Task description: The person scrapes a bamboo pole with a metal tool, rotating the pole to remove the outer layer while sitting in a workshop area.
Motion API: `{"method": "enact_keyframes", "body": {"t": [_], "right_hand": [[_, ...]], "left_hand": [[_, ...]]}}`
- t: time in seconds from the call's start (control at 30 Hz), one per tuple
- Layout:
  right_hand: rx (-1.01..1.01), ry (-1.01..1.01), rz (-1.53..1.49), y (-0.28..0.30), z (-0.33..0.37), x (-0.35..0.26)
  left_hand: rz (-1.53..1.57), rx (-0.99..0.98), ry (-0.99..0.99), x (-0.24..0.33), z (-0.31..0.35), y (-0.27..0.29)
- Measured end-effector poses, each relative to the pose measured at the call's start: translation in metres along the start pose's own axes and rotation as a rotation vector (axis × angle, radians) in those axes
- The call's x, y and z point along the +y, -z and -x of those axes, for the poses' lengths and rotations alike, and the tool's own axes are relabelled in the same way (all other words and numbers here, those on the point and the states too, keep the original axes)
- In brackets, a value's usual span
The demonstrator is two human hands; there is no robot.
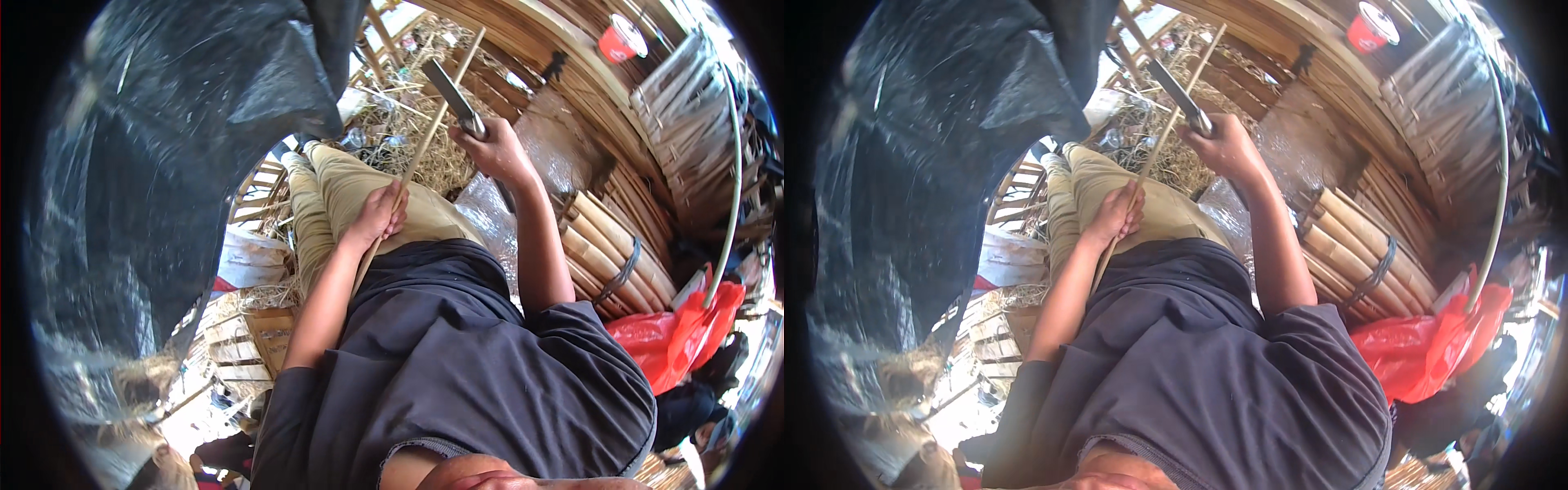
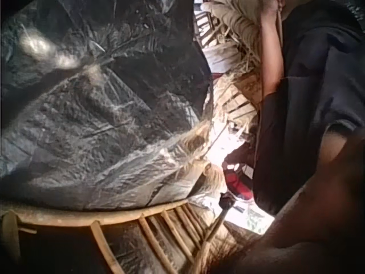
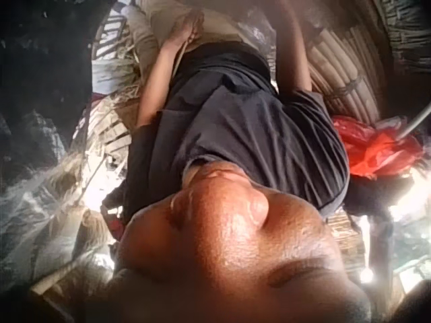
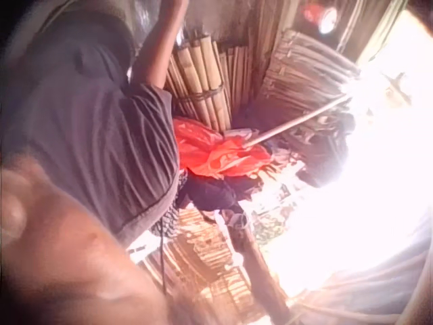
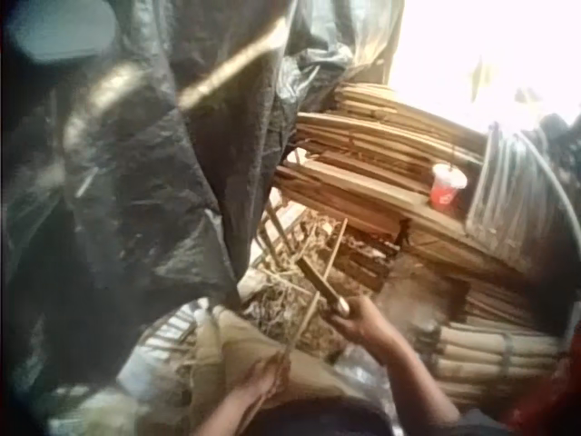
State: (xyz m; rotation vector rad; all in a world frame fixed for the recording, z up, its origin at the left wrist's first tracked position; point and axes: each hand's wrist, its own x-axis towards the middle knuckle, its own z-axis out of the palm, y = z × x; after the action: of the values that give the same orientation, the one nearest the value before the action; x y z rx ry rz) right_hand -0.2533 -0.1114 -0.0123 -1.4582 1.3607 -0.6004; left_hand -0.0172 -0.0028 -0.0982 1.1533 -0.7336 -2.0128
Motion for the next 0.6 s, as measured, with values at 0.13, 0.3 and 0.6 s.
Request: {"method": "enact_keyframes", "body": {"t": [0.13, 0.3, 0.6], "right_hand": [[-0.043, -0.001, 0.146, -0.005, 0.002, 0.001], [-0.065, 0.002, 0.091, -0.012, 0.010, 0.010], [-0.050, -0.055, -0.133, -0.020, 0.034, 0.007]], "left_hand": [[0.003, 0.010, -0.021, -0.001, 0.005, -0.007], [0.056, 0.017, 0.005, -0.001, 0.010, -0.010], [-0.153, 0.009, -0.064, 0.002, 0.018, -0.033]]}}
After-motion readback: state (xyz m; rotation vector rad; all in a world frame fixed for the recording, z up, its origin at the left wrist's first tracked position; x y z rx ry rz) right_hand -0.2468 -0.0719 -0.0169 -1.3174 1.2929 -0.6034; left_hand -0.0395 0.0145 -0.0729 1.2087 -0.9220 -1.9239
